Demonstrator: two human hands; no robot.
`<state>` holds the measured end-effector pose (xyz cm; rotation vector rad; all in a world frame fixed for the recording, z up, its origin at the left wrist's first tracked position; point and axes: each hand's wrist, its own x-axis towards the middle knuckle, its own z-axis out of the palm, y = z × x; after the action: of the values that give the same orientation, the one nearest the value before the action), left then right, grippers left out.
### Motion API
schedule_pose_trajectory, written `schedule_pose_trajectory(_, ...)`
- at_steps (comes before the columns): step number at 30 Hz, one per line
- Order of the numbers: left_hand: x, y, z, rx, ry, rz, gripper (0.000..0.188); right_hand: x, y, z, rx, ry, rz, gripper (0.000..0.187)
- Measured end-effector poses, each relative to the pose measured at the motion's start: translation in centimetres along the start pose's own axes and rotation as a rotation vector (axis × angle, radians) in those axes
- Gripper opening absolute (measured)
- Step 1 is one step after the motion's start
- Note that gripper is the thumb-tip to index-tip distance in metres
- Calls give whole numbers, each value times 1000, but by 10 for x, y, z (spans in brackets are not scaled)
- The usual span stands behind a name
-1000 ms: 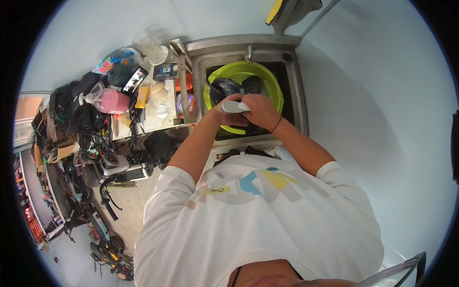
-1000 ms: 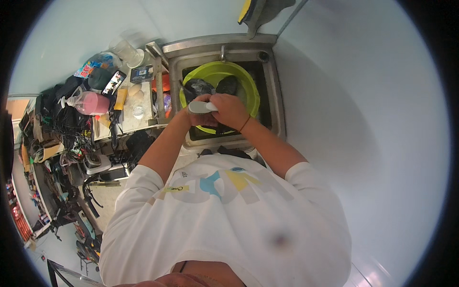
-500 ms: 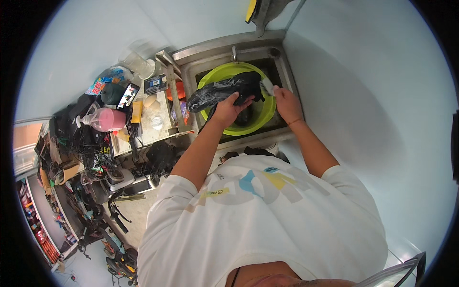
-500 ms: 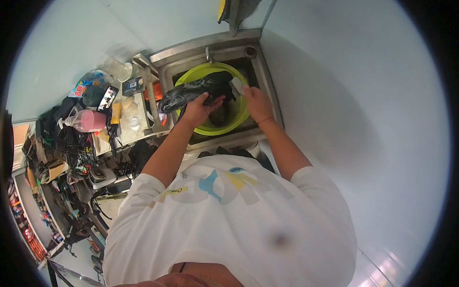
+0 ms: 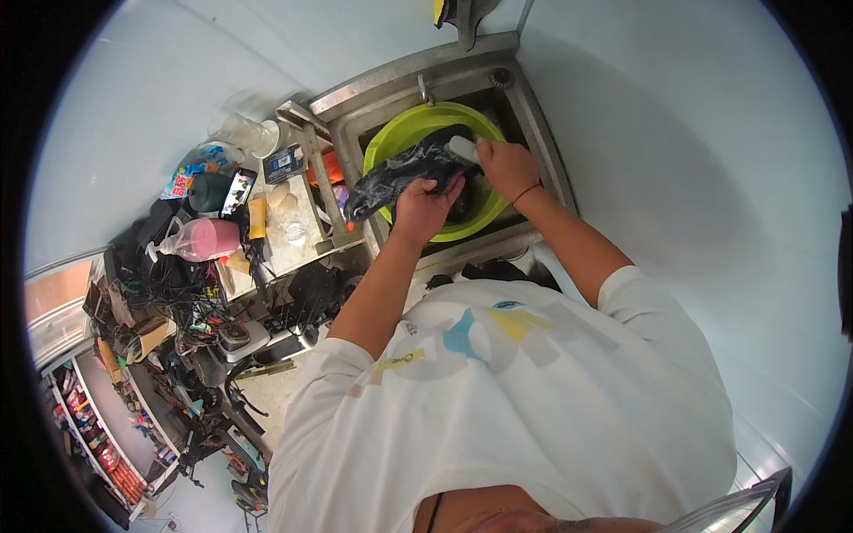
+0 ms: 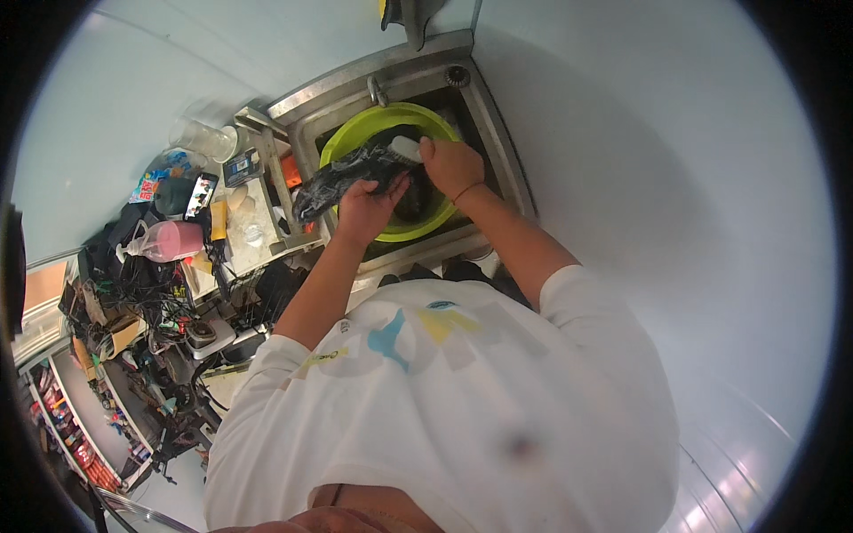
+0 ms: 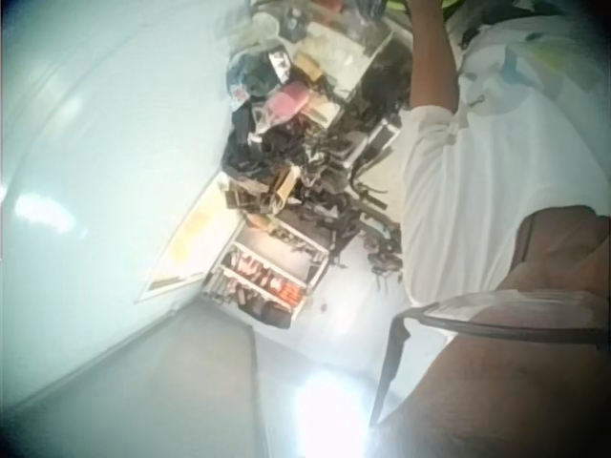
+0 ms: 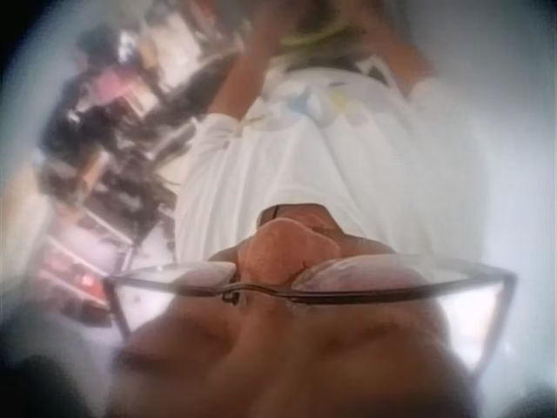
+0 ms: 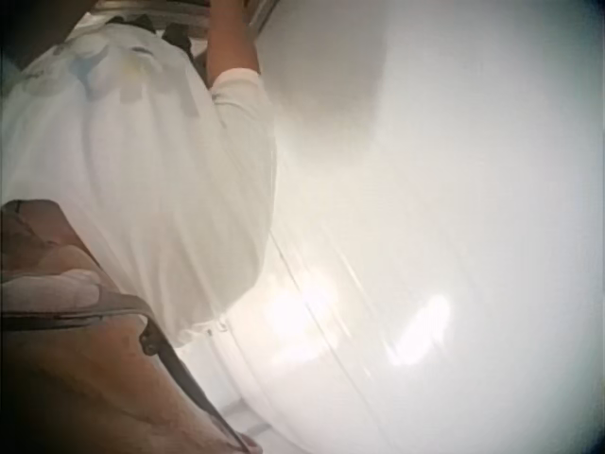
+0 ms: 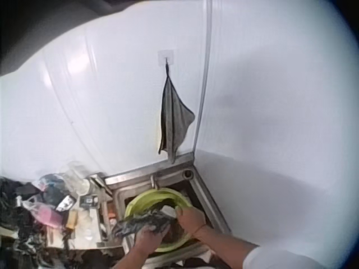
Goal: The person scrubs a black shoe with a brush in a green basin filled with soapy water. They repeatedly dip the shoe and brush into the water, scrubbing the upper and sole areas.
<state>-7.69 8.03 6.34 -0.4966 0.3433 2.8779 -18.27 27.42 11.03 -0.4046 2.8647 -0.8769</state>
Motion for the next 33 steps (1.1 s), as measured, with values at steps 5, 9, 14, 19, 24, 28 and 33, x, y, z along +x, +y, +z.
schedule_pose_trajectory(5, 0, 8, 24, 32, 32, 80, 60, -31, -49, 13, 2, -60, -119, 59)
schedule_pose_trajectory(9, 5, 2, 20, 109, 121, 134, 60, -1, -32, 8, 8, -46, 94, 59)
schedule_pose_trajectory(14, 0, 3, 27, 69, 195, 183, 57, -4, -29, 17, 22, -31, -112, 58)
schedule_pose_trajectory(19, 7, 4, -9, 76, 144, 183, 55, -16, -51, 26, 41, -24, -91, 59)
schedule_pose_trajectory(24, 2, -1, 10, 160, 184, 232, 50, 12, -36, 19, 52, -41, 55, 60)
schedule_pose_trajectory(28, -7, -2, 9, 181, 168, 208, 49, 15, -25, 34, 100, -18, -50, 62)
schedule_pose_trajectory(33, -8, -5, -15, 906, 176, 325, 41, 17, -43, 38, 34, -44, -107, 61)
